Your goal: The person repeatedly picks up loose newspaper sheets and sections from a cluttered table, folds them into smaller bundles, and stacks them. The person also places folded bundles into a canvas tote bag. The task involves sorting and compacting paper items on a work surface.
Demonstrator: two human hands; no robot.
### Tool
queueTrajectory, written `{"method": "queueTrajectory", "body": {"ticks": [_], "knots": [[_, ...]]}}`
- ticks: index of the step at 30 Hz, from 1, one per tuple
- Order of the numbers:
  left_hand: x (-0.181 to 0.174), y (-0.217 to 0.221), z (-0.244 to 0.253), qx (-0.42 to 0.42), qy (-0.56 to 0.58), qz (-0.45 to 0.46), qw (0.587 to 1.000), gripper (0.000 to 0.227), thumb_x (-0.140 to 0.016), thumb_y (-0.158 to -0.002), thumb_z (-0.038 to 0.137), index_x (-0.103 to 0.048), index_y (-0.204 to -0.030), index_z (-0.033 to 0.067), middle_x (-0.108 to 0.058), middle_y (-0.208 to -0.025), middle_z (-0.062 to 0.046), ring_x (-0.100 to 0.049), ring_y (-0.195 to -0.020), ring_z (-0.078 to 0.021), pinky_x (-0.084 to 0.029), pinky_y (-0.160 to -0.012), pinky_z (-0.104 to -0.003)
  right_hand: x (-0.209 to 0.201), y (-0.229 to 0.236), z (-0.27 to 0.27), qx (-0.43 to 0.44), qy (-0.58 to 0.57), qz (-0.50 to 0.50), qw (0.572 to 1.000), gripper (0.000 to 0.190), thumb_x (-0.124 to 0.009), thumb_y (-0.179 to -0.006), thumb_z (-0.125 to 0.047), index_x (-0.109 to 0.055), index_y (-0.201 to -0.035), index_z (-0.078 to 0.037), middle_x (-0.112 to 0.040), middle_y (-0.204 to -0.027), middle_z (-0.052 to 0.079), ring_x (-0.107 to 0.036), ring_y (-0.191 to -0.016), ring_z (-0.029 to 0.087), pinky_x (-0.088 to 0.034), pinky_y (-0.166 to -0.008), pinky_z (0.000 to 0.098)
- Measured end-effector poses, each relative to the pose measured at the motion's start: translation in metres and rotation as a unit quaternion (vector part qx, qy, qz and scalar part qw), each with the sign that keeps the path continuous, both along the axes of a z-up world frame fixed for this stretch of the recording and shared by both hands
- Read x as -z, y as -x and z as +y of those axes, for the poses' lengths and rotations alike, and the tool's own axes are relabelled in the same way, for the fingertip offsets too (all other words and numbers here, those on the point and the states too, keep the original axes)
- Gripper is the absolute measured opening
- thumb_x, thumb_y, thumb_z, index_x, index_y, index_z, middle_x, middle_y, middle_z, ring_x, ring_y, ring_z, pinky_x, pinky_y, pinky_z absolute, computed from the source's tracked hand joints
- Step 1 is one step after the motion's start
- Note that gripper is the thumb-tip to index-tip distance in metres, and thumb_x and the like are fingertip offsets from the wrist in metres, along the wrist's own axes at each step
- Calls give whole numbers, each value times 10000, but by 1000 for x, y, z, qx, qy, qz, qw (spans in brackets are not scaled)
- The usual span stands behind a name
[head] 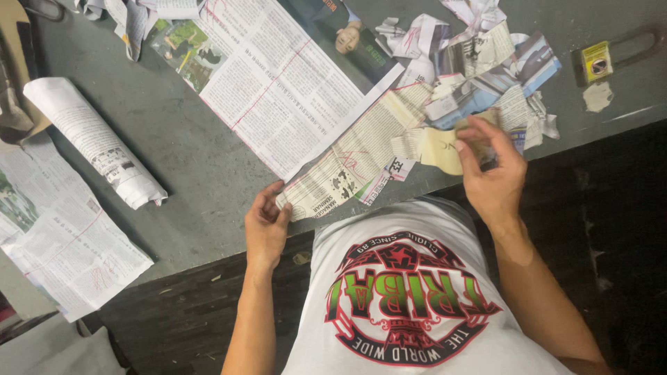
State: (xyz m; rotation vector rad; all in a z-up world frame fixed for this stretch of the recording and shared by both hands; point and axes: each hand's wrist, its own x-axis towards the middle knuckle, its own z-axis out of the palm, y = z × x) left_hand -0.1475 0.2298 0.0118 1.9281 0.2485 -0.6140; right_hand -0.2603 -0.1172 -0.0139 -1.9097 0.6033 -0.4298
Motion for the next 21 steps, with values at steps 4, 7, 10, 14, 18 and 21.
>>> {"method": "queueTrajectory", "body": {"ticks": [4, 7, 10, 14, 18, 21], "knots": [[2, 3, 5, -29, 44, 23, 998, 421, -640, -934, -28, -581, -1350, -15, -716, -1042, -21, -599, -837, -29, -482, -714, -184, -5, 0, 9, -2, -11, 29, 1000, 364, -735, -1023, -5, -658, -1376, -50, -726, -1194, 99, -715, -1070, 194, -553, -1017, 346], [4, 1, 6, -34, 7, 28, 999, 412, -655, -959, -8, -621, -1370, -16, -701, -1002, -55, -536, -774, -80, -445, -667, -227, -8, -3, 5, -1, 198, 27, 980, 510, -819, -920, 3, -616, -1387, -15, -656, -1329, 187, -578, -1273, 350, -450, -1111, 452], [1, 1, 5, -42, -18, -4, 999, 373, -647, -960, 26, -618, -1332, -2, -708, -1033, -37, -646, -880, -94, -522, -774, -235, -4, -3, -1, -9, 201, 50, 978, 616, -843, -872, -46, -562, -1414, 28, -587, -1330, 225, -500, -1266, 404, -381, -1104, 505], [-11, 0, -8, -1, -125, -192, 974, 329, -655, -984, 48, -639, -1310, 12, -695, -1124, -89, -659, -1017, -176, -532, -889, -314, 7, 0, -4, 8, 161, 106, 981, 399, -826, -907, -32, -670, -1272, 11, -668, -1091, 150, -620, -1013, 314, -484, -920, 453], [-31, -1, -33, 52, -190, -380, 904, 316, -647, -1000, 16, -640, -1315, 0, -640, -1285, -159, -602, -1225, -278, -484, -1056, -392, 5, 3, -1, 53, 98, 47, 993, 187, -773, -1024, -19, -685, -1184, 19, -676, -1050, 120, -679, -912, 210, -545, -824, 349], [-37, -5, -63, 92, -96, -323, 937, 312, -681, -1004, 76, -647, -1310, 27, -665, -1289, -128, -638, -1209, -256, -509, -1066, -384, -10, 7, 9, 40, 87, 13, 995, 167, -761, -1024, 5, -674, -1164, 35, -675, -1036, 118, -669, -904, 189, -535, -827, 317]]}}
